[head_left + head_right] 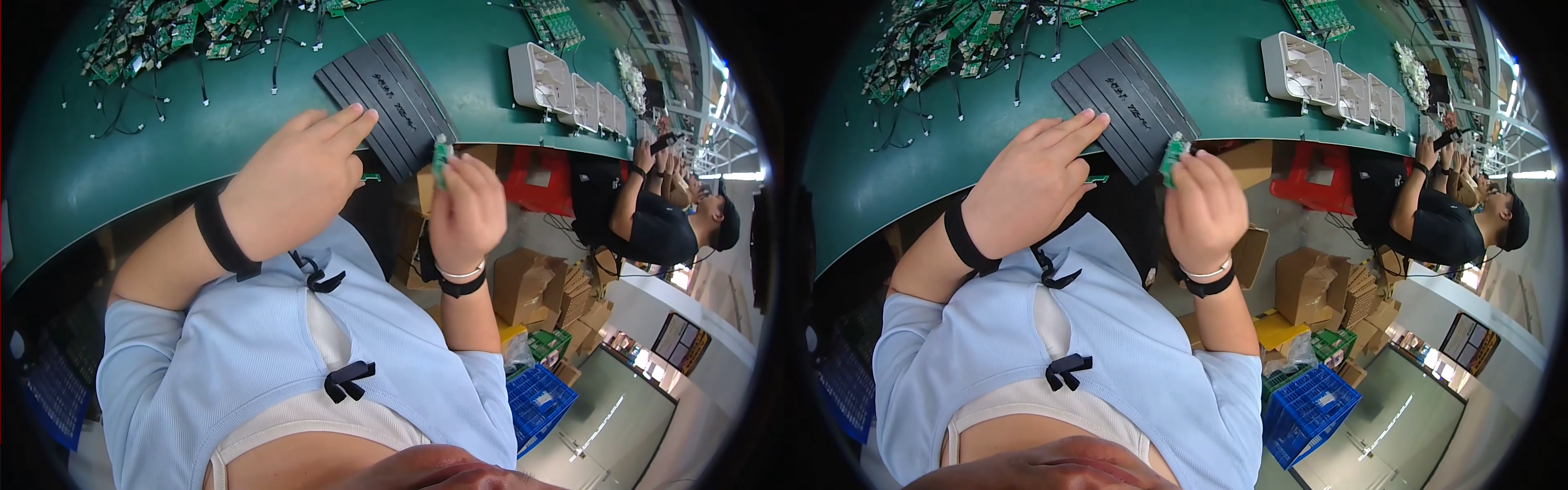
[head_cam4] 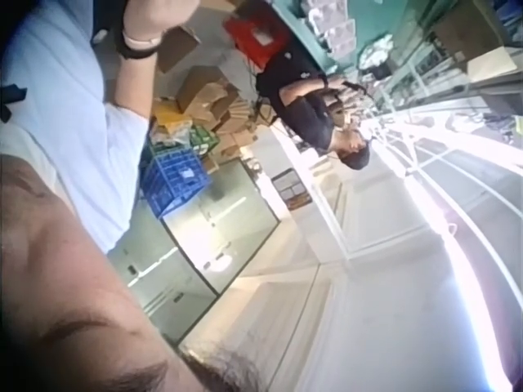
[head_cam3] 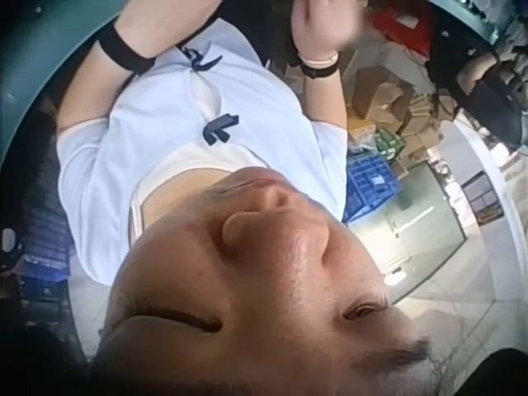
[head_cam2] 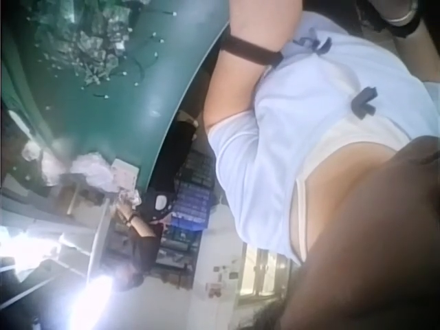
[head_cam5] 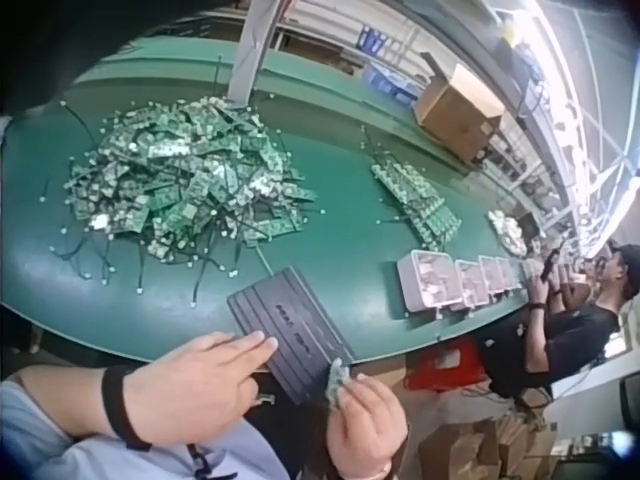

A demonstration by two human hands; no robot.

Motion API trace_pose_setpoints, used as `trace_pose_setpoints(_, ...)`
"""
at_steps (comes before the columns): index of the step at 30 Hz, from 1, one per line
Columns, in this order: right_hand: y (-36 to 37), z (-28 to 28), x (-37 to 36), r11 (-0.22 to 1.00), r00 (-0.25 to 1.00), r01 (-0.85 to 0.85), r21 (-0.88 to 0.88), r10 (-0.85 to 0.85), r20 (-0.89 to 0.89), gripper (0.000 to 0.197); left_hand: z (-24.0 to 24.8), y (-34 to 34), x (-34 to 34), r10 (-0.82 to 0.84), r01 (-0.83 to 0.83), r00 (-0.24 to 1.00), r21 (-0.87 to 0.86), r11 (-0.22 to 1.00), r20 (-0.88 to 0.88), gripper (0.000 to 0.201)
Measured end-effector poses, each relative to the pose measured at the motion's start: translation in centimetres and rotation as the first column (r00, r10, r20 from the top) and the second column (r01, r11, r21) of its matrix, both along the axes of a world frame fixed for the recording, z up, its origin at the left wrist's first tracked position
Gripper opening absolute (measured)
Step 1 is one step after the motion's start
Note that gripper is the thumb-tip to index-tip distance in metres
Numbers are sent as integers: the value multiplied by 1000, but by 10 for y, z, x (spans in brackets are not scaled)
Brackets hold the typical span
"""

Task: The person separates circuit boards from a panel and places them into a slot on a black fixture, repeating this for several boards. They then remove the boards from the fixture, pick up a white plastic housing, and insert a circuit board into it.

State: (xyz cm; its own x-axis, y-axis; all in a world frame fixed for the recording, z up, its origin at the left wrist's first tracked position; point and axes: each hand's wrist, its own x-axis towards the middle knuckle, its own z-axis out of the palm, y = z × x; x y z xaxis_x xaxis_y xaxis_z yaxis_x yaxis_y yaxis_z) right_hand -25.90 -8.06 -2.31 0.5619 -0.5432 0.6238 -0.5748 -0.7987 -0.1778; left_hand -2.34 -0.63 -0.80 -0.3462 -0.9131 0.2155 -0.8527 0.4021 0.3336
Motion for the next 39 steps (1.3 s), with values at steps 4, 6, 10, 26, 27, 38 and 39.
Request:
trace_pose_setpoints(4,-7,4,-3,972,888,13,235,-120,444,20,3,-5,6,-19,19,995,-5,1000,-101,16)
trace_pose_setpoints(6,-13,8,-2,927,725,-56,372,-218,653,20,7,-10,11,21,-30,972,-32,999,-236,16)
trace_pose_setpoints(10,-29,30,-5,625,531,-425,655,-413,739,21,21,-15,18,80,14,805,153,988,-588,19)
trace_pose_setpoints(26,-15,16,-19,-80,516,-817,571,-545,661,24,8,-25,-11,525,494,-109,412,765,-844,21)
trace_pose_setpoints(27,-13,17,-24,0,511,-802,597,-517,687,24,7,-25,-13,519,475,-118,411,778,-847,21)
trace_pose_setpoints(38,42,39,5,946,982,-132,297,84,168,24,-2,-36,-35,480,440,-295,329,836,-826,17)
trace_pose_setpoints(39,40,33,9,861,938,-162,483,-18,346,25,-2,-36,-36,458,468,-285,295,833,-842,16)
